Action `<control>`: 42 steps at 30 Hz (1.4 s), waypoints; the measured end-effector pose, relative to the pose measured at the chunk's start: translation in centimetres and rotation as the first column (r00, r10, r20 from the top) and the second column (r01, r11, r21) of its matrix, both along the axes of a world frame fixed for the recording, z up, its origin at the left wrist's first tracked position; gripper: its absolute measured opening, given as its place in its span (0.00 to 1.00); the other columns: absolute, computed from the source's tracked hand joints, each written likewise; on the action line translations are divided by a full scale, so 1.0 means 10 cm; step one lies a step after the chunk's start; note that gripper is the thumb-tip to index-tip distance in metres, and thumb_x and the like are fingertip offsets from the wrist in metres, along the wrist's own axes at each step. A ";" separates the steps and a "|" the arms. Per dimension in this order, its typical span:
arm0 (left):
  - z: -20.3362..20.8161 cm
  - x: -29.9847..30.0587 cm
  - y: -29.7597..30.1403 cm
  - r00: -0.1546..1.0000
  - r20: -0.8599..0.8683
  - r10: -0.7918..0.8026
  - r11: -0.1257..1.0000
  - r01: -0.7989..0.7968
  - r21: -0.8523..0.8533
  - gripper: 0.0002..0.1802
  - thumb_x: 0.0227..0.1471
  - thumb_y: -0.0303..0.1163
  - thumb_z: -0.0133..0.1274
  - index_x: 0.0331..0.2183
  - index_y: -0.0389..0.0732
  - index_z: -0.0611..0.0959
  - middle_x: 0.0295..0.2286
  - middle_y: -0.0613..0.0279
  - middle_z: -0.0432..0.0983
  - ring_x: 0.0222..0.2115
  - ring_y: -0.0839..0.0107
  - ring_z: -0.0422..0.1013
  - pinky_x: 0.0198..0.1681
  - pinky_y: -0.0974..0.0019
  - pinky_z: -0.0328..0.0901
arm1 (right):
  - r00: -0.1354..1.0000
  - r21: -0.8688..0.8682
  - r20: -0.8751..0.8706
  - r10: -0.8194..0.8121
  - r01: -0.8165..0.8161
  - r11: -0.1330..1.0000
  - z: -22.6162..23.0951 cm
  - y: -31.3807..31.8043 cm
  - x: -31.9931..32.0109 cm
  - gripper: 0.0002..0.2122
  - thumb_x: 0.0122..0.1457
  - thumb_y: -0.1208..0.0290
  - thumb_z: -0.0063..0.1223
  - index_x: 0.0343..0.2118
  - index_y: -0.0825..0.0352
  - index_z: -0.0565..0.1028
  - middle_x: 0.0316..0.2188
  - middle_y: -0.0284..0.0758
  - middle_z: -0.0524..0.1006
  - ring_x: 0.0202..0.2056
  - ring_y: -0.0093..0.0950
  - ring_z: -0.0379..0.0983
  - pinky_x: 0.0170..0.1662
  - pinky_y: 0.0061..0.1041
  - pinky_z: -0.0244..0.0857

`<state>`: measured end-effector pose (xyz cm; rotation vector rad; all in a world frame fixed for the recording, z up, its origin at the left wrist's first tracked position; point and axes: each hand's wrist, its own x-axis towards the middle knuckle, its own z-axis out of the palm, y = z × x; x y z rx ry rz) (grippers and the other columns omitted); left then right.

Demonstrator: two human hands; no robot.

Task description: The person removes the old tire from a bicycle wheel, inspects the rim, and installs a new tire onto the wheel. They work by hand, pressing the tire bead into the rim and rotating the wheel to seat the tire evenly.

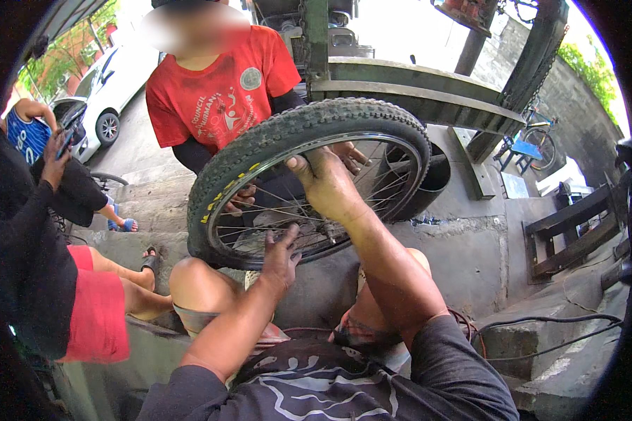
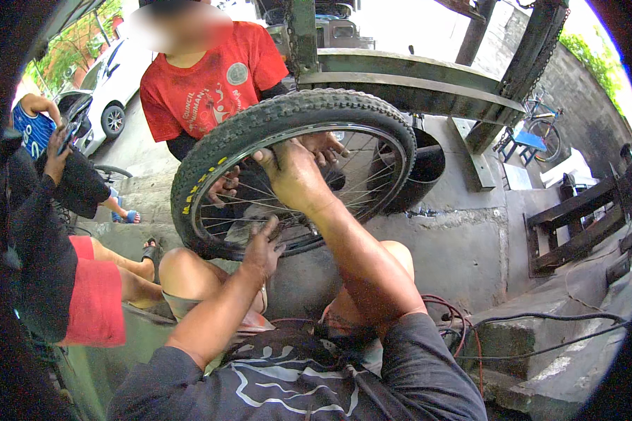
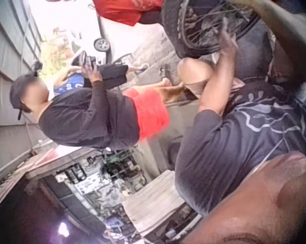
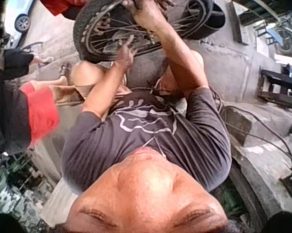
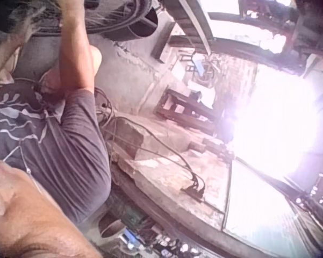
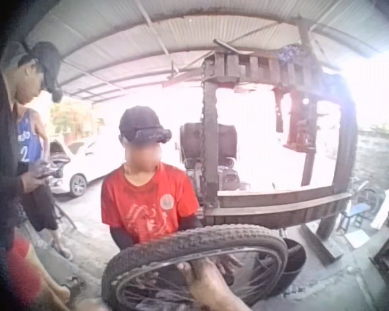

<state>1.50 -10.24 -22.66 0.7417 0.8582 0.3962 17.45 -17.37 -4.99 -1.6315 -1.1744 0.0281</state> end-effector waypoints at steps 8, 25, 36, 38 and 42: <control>-0.16 0.20 0.22 0.956 0.277 -0.096 0.959 0.163 -0.230 0.64 0.50 0.61 0.71 0.75 0.52 0.52 0.75 0.48 0.36 0.75 0.41 0.34 0.72 0.25 0.38 | 0.997 0.081 -0.053 0.050 -0.046 0.996 -0.05 0.15 -0.16 0.14 0.71 0.69 0.53 0.53 0.72 0.77 0.52 0.58 0.78 0.58 0.59 0.71 0.61 0.50 0.65; -0.06 0.45 0.31 0.960 0.177 0.217 0.931 -0.149 -0.334 0.08 0.49 0.32 0.53 0.35 0.46 0.78 0.36 0.62 0.77 0.38 0.59 0.76 0.47 0.44 0.73 | 0.993 -0.169 -0.114 0.005 -0.024 0.985 0.13 -0.81 -0.44 0.27 0.69 0.67 0.61 0.65 0.78 0.70 0.60 0.52 0.77 0.63 0.37 0.72 0.67 0.34 0.62; 0.17 0.37 0.31 0.951 0.309 -0.016 0.963 0.098 -0.251 0.10 0.51 0.36 0.54 0.36 0.44 0.81 0.38 0.59 0.82 0.42 0.56 0.77 0.53 0.45 0.71 | -0.130 0.305 -0.912 0.389 0.418 0.856 -1.56 -1.00 -0.23 0.66 0.51 0.23 0.62 0.78 0.43 0.25 0.77 0.49 0.45 0.79 0.51 0.35 0.76 0.66 0.32; 0.30 0.40 0.35 0.945 0.322 -0.059 0.966 0.136 -0.221 0.09 0.50 0.35 0.54 0.35 0.45 0.81 0.37 0.60 0.82 0.41 0.57 0.77 0.52 0.47 0.71 | -0.025 0.343 -0.913 0.406 0.491 0.801 -1.50 -0.84 -0.12 0.59 0.53 0.26 0.64 0.79 0.45 0.40 0.75 0.46 0.52 0.76 0.53 0.45 0.75 0.67 0.37; 0.45 0.40 0.33 0.964 0.266 -0.018 0.966 0.085 -0.243 0.08 0.50 0.36 0.54 0.34 0.46 0.81 0.36 0.60 0.82 0.41 0.58 0.77 0.52 0.47 0.70 | 0.040 0.351 -0.910 0.413 0.603 0.716 -1.17 -0.53 -0.12 0.50 0.55 0.26 0.62 0.74 0.53 0.59 0.71 0.40 0.61 0.69 0.46 0.57 0.70 0.60 0.55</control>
